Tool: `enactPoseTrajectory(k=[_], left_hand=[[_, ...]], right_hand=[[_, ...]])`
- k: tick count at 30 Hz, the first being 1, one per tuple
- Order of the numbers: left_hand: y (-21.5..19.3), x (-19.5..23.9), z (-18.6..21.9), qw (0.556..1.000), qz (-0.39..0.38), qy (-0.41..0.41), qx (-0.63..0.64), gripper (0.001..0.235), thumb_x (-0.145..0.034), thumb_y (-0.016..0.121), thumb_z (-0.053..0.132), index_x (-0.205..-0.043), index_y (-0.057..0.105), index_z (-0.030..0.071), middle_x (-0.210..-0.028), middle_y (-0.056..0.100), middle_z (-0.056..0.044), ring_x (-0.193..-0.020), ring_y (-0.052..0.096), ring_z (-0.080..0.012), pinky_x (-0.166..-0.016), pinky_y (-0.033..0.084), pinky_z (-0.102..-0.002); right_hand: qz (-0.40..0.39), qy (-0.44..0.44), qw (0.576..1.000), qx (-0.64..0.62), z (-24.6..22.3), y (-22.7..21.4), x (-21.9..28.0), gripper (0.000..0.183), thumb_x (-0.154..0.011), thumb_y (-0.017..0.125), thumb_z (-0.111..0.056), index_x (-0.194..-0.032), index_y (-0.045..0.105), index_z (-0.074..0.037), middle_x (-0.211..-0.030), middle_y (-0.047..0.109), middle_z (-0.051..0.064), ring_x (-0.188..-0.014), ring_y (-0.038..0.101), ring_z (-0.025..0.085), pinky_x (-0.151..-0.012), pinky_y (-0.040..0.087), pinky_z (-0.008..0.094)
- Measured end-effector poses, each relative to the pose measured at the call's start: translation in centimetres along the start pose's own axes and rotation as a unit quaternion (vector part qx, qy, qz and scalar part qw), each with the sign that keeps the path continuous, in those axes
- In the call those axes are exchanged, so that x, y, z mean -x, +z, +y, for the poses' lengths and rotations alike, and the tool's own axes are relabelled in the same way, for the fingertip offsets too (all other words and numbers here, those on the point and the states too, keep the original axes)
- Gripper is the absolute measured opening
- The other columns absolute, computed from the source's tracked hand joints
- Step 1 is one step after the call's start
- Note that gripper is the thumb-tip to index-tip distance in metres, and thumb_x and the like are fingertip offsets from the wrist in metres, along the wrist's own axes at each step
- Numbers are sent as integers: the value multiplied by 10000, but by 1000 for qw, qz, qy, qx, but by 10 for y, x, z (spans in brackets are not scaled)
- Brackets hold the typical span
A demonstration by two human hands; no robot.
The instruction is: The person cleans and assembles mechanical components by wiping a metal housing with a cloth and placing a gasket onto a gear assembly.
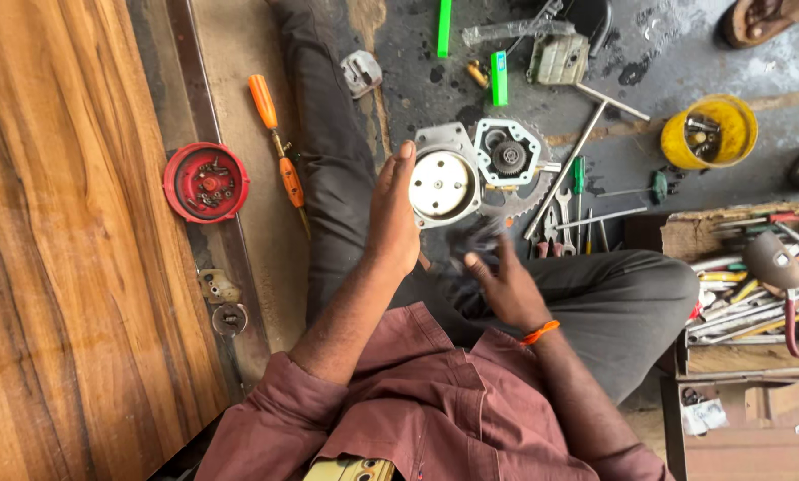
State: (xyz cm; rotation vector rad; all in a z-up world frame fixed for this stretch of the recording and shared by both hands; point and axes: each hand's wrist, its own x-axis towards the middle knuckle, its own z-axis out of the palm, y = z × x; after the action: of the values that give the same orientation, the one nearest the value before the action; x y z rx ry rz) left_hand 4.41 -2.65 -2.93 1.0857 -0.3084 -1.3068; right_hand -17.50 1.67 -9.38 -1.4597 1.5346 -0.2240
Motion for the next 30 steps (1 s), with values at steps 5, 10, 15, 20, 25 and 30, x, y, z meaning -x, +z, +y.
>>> enactPoseTrajectory(k=[5,10,15,20,25,30], left_hand=[[-5,-3,10,996,-2,-83,-33,657,-991,584,511,-1396,561,-6,-1293,663,-95,-1173,626,-157,-1022,495,-331],[-9,-3,2,980,-65,-142,-126,654,-990,544,515,-1410,559,13,-1291,665,-97,-1180,625,-168,-1029,484,-352],[-3,-5,-14,922,-162,-245,-251,629,-973,469,505,-1445,536,95,-1247,661,-123,-1138,643,-233,-950,536,-463],[11,4,-17,834,-349,-218,-368,918,-1004,136,770,-1647,339,148,-1610,362,-142,-1431,370,-255,-1005,429,-422],[22,8,12,848,-322,-291,-304,994,-908,75,796,-1601,281,114,-1414,558,-181,-1155,723,-323,-701,694,-401],[10,-4,18,904,-144,-58,-399,940,-903,199,748,-1556,398,102,-1178,729,-168,-921,786,-312,-684,661,-384]], right_hand=[[54,33,975,212,17,-13,-6,600,-993,504,-624,-1259,689,-119,-1336,699,119,-1194,676,341,-981,538,448],[109,-162,837,511,33,-31,20,585,-915,548,-653,-1124,712,-132,-1225,713,119,-1221,644,298,-1054,492,537],[-12,-162,979,126,-49,-87,48,823,-739,782,-537,-1365,570,-47,-1293,669,164,-1194,654,285,-974,561,448],[101,-436,847,287,-125,-100,57,1251,-616,827,-649,-1534,333,43,-1406,516,324,-1289,557,442,-1038,503,491],[-64,-291,915,271,-136,-106,44,1284,-582,928,-564,-1586,339,-21,-1470,453,321,-1199,599,419,-965,529,425],[-1,-342,936,82,-123,-136,7,1074,-691,894,-436,-1536,433,42,-1389,616,274,-1238,632,370,-1024,515,454]])
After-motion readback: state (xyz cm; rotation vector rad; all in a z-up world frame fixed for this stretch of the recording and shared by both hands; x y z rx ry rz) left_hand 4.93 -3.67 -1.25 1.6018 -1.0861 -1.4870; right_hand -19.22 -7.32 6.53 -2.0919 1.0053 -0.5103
